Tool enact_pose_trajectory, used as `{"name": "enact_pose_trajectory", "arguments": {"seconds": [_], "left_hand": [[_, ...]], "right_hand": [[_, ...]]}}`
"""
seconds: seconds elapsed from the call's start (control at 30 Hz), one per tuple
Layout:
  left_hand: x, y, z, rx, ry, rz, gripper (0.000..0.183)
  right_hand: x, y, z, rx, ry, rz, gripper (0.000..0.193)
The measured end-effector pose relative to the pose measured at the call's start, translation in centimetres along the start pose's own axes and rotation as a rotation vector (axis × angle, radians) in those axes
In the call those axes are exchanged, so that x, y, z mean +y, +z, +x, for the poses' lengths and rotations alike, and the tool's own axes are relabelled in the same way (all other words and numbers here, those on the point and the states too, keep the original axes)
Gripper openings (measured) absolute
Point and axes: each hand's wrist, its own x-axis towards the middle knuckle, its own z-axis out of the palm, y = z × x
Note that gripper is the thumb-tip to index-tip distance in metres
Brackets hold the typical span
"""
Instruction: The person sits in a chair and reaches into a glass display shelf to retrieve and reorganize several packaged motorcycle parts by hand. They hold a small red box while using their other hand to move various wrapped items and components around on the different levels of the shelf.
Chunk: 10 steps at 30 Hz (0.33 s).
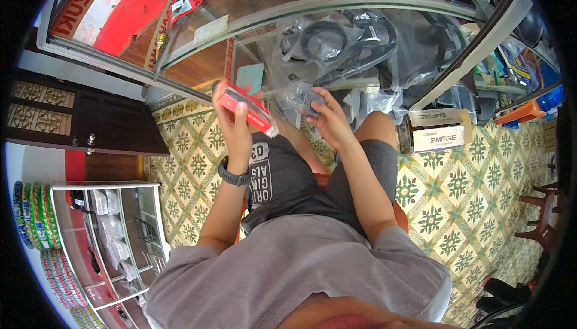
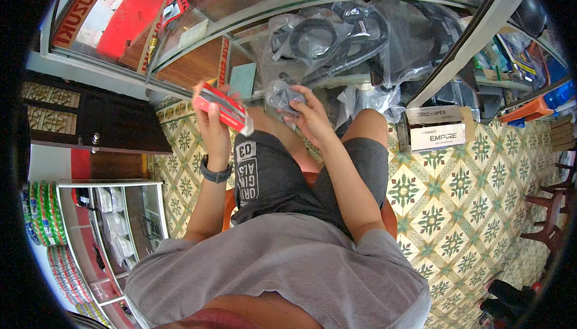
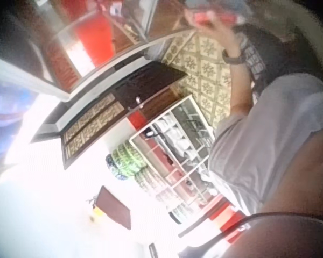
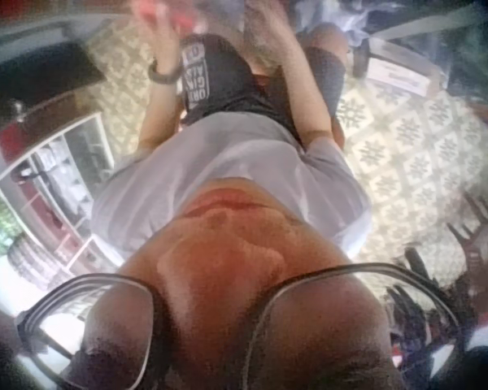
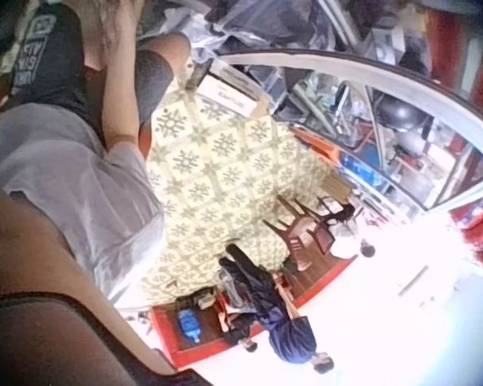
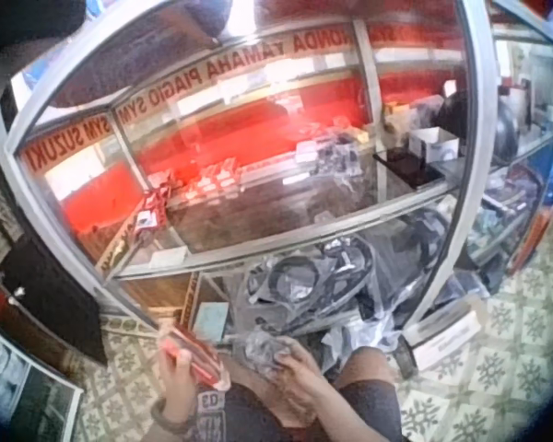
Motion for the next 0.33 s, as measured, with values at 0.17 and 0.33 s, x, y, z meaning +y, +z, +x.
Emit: {"name": "enact_pose_trajectory", "arguments": {"seconds": [0.17, 0.33], "left_hand": [[-4.9, -1.2, -3.6, 0.022, -0.677, -0.42, 0.039], [-11.8, -2.8, -7.8, -0.069, -1.053, -0.892, 0.054]], "right_hand": [[-3.8, 1.6, -0.9, 0.112, -0.366, -0.427, 0.034], [-9.6, 8.3, -1.2, 0.083, -0.851, -0.952, 0.034]]}}
